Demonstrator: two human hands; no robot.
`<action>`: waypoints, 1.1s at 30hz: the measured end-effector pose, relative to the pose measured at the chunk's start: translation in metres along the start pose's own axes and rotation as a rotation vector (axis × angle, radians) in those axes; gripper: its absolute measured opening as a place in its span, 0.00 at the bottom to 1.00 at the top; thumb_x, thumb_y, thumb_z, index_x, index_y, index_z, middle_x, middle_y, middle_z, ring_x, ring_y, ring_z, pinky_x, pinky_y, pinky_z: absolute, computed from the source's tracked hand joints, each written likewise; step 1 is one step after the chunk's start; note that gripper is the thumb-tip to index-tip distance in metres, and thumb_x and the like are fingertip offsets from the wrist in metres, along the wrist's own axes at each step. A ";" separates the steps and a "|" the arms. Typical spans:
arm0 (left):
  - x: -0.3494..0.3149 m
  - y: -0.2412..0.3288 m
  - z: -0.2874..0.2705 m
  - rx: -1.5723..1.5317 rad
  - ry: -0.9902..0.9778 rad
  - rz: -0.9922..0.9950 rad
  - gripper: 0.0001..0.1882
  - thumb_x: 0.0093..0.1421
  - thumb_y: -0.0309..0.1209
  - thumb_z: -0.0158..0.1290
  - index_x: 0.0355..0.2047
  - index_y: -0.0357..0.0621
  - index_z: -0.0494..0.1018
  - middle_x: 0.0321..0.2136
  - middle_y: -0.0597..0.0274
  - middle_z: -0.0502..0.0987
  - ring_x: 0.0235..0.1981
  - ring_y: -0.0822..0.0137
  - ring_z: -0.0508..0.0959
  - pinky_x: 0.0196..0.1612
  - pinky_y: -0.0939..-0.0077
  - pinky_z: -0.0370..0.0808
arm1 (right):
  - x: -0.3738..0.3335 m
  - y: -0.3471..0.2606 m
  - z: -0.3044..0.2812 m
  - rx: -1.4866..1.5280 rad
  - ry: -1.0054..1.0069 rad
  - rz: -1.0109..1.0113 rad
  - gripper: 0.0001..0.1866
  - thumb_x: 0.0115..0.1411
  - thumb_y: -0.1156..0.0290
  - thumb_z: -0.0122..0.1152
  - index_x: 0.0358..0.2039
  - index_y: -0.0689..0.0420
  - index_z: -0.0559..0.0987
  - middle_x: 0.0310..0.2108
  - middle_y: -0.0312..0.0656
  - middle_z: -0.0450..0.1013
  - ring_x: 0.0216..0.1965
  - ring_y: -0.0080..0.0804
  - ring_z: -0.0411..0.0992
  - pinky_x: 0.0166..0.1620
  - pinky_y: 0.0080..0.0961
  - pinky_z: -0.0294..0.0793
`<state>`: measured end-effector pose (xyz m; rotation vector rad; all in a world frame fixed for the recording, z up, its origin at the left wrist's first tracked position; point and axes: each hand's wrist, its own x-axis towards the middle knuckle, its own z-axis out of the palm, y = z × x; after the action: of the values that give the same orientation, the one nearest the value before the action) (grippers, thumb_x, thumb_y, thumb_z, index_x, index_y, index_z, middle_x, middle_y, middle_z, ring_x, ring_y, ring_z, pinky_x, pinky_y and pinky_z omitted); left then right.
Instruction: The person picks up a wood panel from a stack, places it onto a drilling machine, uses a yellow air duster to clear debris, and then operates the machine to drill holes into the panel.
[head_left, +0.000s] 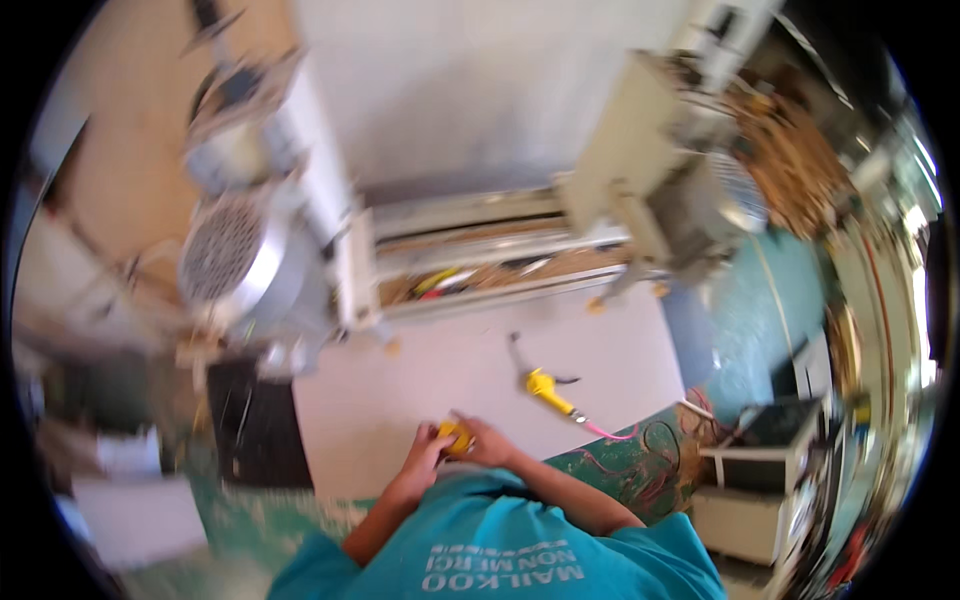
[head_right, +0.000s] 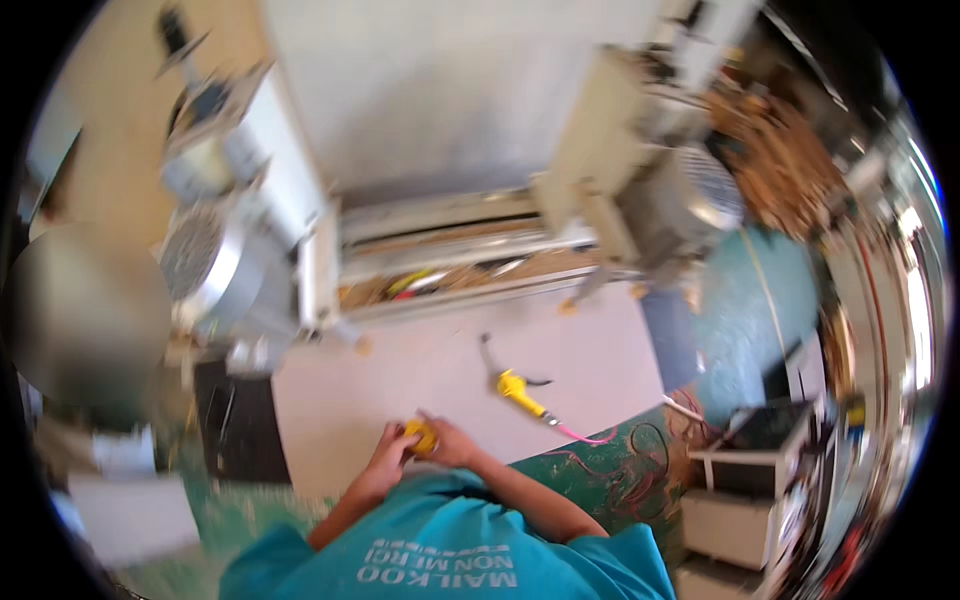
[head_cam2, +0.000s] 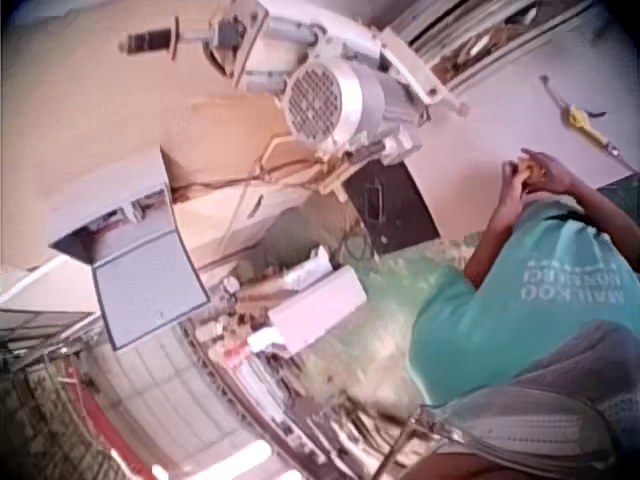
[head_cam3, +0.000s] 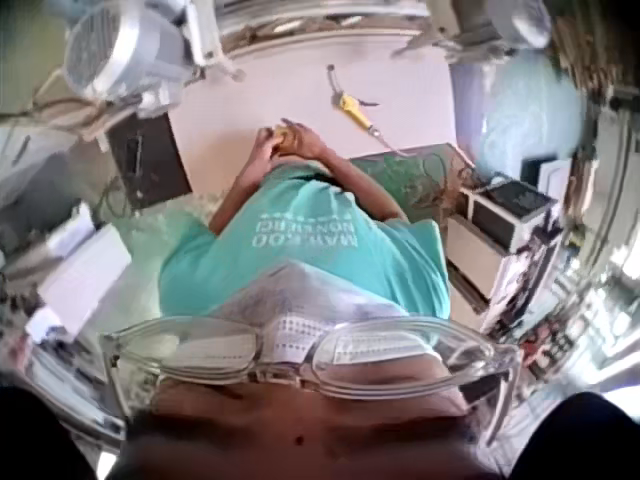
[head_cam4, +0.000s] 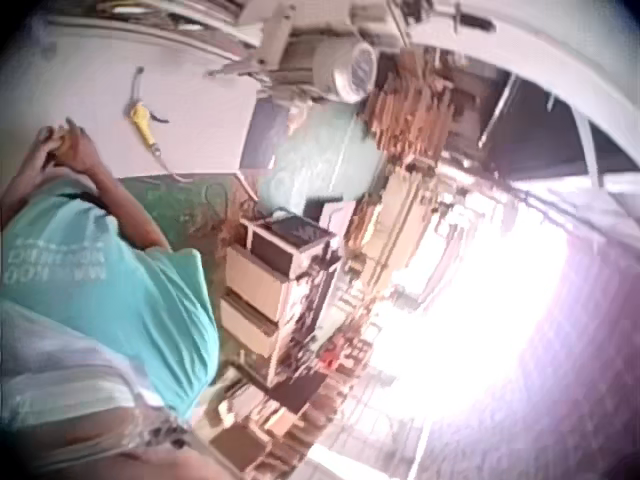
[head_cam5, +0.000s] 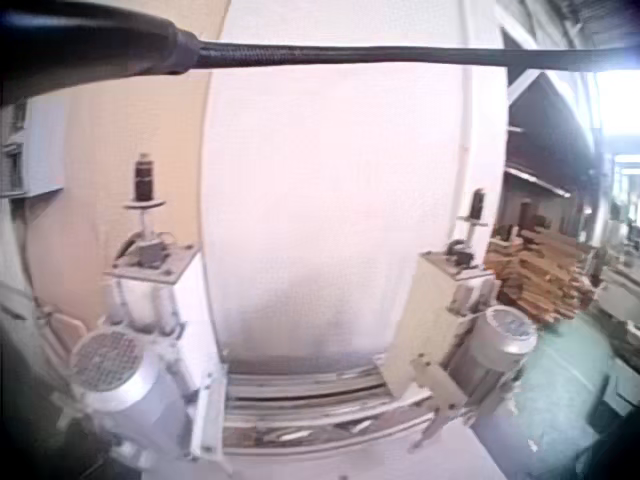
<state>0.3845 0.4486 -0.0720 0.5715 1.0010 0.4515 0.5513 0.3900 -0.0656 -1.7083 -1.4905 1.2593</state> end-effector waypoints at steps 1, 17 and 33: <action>-0.004 0.005 0.012 0.003 -0.024 -0.006 0.25 0.58 0.25 0.54 0.56 0.48 0.60 0.44 0.53 0.70 0.47 0.59 0.73 0.49 0.65 0.74 | -0.004 0.004 0.000 -0.023 0.021 0.011 0.51 0.49 0.53 0.71 0.67 0.59 0.55 0.54 0.58 0.67 0.55 0.55 0.67 0.56 0.43 0.69; 0.041 0.029 -0.100 0.508 -0.254 0.100 0.08 0.57 0.28 0.59 0.32 0.42 0.70 0.25 0.66 0.73 0.29 0.73 0.75 0.34 0.75 0.76 | 0.031 -0.030 -0.056 -0.702 -0.232 -0.087 0.29 0.41 0.52 0.67 0.44 0.51 0.77 0.36 0.44 0.76 0.41 0.47 0.75 0.46 0.42 0.74; 0.148 0.165 -0.273 0.724 1.151 0.440 0.18 0.53 0.45 0.62 0.30 0.41 0.76 0.25 0.56 0.80 0.31 0.56 0.81 0.36 0.61 0.76 | 0.102 -0.013 -0.173 -0.918 -0.090 0.254 0.35 0.45 0.55 0.69 0.57 0.37 0.71 0.41 0.46 0.73 0.46 0.46 0.73 0.47 0.40 0.72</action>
<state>0.1991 0.7279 -0.1773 1.2496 2.1947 0.8502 0.6952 0.5203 -0.0121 -2.4875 -2.1543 0.7879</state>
